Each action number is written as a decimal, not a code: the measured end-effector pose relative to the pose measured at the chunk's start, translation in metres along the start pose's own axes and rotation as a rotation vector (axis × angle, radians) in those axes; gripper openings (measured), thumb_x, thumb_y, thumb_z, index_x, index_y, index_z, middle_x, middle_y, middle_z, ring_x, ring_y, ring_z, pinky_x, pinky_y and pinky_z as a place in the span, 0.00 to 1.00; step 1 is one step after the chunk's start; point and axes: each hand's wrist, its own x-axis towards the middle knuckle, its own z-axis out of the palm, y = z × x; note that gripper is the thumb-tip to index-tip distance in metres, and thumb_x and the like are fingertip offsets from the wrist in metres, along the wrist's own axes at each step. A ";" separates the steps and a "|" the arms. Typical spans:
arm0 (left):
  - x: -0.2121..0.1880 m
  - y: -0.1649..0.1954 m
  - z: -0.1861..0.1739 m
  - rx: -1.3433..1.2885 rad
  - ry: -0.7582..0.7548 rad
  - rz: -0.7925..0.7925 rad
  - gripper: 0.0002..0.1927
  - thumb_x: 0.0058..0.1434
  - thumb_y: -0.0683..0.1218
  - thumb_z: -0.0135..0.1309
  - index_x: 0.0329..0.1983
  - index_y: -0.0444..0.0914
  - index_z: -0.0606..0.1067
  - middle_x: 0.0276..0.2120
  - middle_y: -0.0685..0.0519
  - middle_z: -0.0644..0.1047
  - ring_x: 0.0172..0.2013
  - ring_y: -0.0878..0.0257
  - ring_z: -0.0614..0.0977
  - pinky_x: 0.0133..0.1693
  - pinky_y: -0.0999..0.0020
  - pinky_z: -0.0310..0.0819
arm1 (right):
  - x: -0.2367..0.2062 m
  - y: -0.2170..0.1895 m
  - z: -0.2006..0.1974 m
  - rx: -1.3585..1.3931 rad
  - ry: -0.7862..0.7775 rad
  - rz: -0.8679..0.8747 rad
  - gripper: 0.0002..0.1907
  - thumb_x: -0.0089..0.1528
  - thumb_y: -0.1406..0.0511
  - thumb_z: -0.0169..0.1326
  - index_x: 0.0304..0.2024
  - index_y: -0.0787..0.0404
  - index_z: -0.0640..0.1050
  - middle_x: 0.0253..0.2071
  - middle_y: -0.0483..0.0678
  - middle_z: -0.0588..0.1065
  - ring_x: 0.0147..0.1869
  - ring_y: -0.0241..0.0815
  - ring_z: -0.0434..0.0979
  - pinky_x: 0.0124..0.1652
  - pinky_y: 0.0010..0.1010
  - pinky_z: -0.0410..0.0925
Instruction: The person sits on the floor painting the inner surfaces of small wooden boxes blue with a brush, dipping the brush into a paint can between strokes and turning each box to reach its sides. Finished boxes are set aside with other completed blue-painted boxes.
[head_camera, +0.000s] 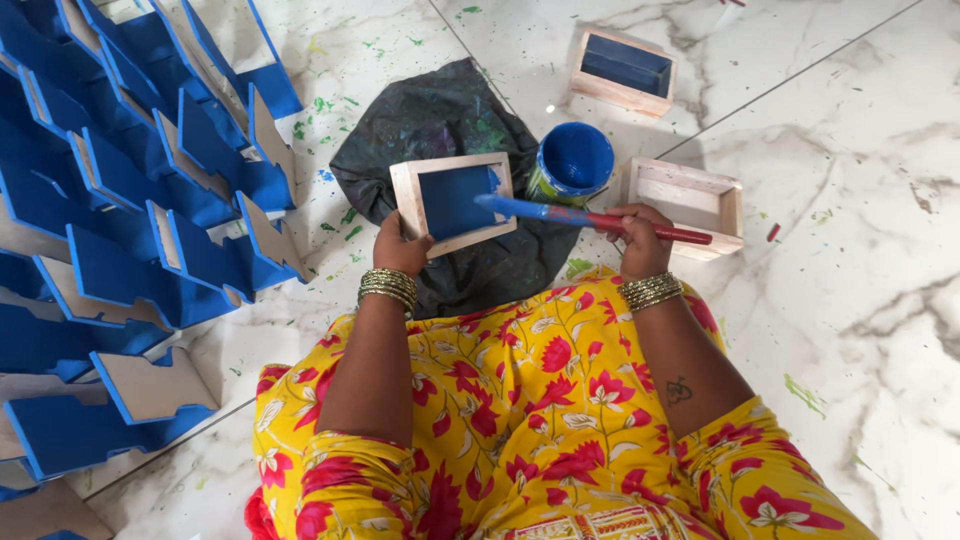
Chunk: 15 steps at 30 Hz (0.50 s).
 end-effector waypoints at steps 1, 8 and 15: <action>-0.001 0.001 0.000 0.033 0.037 0.089 0.35 0.52 0.39 0.63 0.65 0.35 0.68 0.50 0.43 0.80 0.46 0.50 0.84 0.46 0.57 0.79 | 0.000 -0.003 0.002 0.048 0.042 0.019 0.14 0.62 0.67 0.45 0.39 0.72 0.78 0.35 0.57 0.79 0.34 0.42 0.79 0.36 0.29 0.71; 0.002 0.002 0.000 0.103 0.228 0.394 0.35 0.49 0.38 0.67 0.62 0.30 0.69 0.53 0.39 0.79 0.53 0.49 0.82 0.54 0.60 0.75 | -0.003 -0.023 0.018 0.185 0.170 0.064 0.14 0.62 0.67 0.45 0.41 0.71 0.77 0.37 0.57 0.79 0.34 0.44 0.80 0.32 0.29 0.69; -0.008 0.002 0.006 0.249 0.340 0.453 0.38 0.47 0.37 0.68 0.63 0.34 0.69 0.54 0.37 0.74 0.55 0.41 0.77 0.57 0.52 0.71 | -0.004 -0.033 0.027 0.149 0.087 0.017 0.14 0.66 0.66 0.46 0.45 0.70 0.77 0.35 0.56 0.80 0.31 0.39 0.76 0.34 0.27 0.70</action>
